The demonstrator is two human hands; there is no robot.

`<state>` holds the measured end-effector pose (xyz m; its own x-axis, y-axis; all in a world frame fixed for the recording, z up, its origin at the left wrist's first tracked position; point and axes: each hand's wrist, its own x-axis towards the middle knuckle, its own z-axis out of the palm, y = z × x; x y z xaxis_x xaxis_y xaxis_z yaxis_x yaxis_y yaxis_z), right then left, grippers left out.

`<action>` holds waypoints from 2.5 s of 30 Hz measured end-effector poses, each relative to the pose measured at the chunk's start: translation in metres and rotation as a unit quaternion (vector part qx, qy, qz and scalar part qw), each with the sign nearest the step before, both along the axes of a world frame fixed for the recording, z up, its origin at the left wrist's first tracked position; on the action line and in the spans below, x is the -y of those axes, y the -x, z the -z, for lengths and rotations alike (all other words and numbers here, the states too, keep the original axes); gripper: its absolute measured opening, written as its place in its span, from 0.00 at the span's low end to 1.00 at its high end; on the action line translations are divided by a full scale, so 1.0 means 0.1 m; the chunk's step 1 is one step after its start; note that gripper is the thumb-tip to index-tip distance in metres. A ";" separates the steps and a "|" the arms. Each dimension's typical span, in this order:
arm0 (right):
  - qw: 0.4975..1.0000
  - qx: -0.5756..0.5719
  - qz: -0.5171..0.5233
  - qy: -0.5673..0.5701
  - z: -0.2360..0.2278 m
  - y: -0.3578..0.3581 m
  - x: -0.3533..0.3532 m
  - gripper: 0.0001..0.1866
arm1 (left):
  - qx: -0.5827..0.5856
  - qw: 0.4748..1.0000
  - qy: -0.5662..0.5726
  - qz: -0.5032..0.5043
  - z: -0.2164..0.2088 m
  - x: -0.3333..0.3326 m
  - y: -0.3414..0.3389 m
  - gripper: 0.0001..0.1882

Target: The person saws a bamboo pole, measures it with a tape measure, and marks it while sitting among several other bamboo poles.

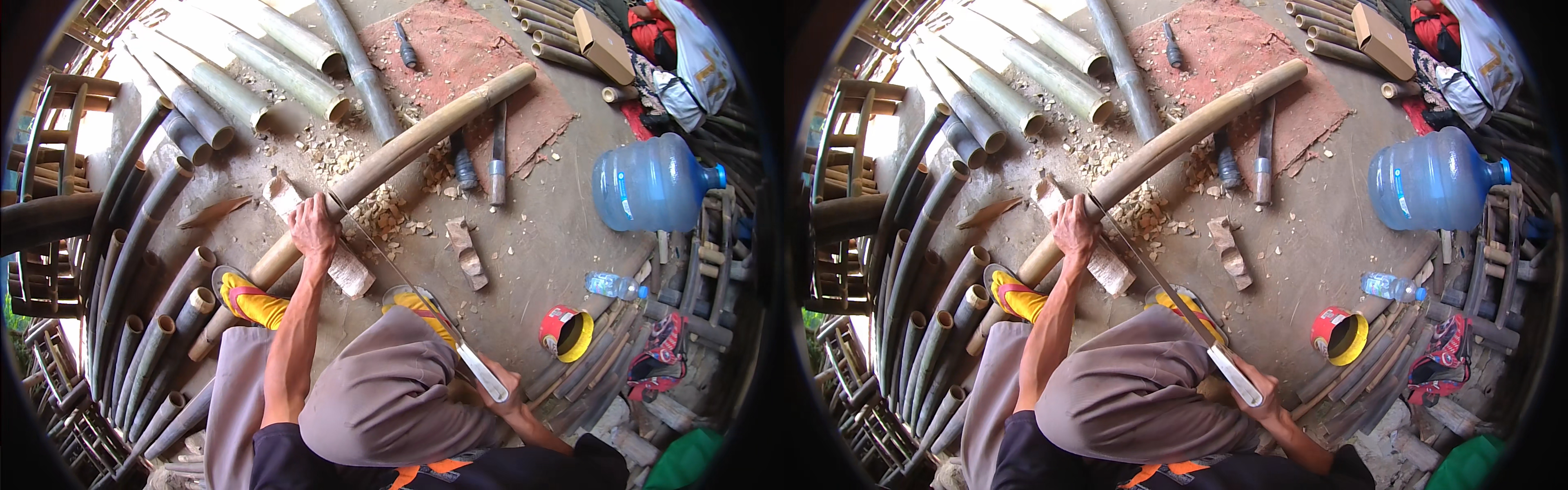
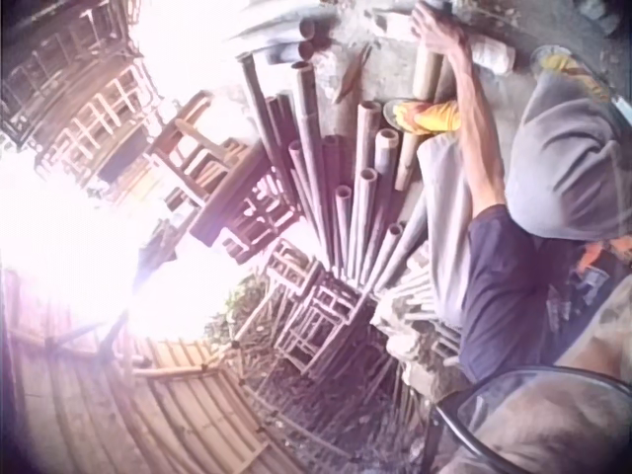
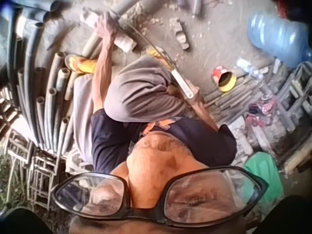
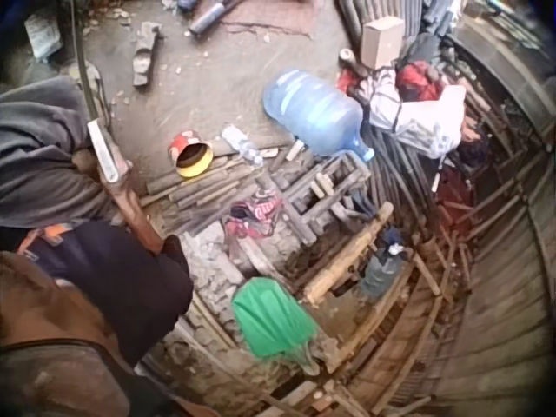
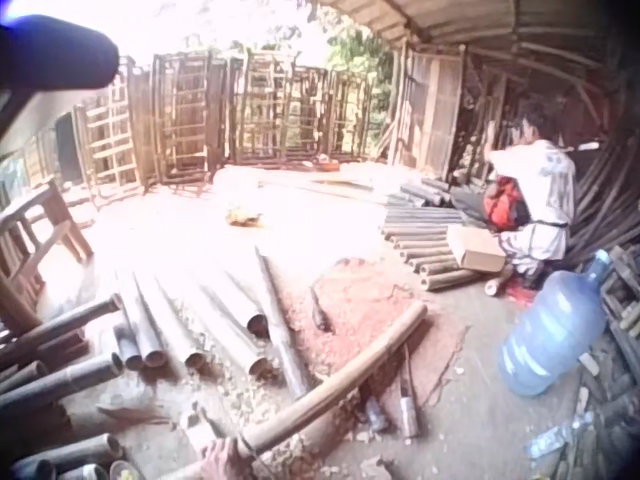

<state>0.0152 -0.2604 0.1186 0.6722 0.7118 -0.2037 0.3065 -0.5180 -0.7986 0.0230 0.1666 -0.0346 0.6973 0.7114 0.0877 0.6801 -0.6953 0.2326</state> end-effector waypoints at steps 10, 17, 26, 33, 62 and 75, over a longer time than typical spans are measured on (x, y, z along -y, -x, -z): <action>0.983 0.052 0.033 -0.173 0.59 -0.52 -1.33 0.18 | -0.012 1.000 0.007 0.016 -0.03 0.04 -0.03 0.27; 0.959 0.162 0.220 -0.078 0.10 -0.55 -0.35 0.18 | -0.005 0.996 0.080 0.029 -0.14 -0.08 -0.47 0.49; 0.886 0.190 0.422 -0.034 0.77 -0.61 0.70 0.11 | -0.191 0.944 0.231 0.140 -0.20 -0.50 -1.04 0.33; 0.907 0.255 0.322 0.089 0.92 -0.49 0.64 0.15 | 0.054 0.824 0.552 0.114 -0.68 0.07 -0.59 0.32; 0.965 0.122 0.111 0.202 1.79 -0.39 0.89 0.39 | -0.119 0.950 0.225 0.181 -1.30 -1.22 -0.06 0.27; 0.990 0.131 -0.007 0.050 1.49 -0.86 -0.20 0.33 | -0.031 0.922 0.380 -0.061 -1.62 -0.25 2.51 0.26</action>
<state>0.1015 -0.2402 -0.0304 0.7019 0.7060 -0.0940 0.5030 -0.5849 -0.6363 -0.2279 0.1918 0.1278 0.5953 0.6240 -0.5062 0.7703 -0.2643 0.5803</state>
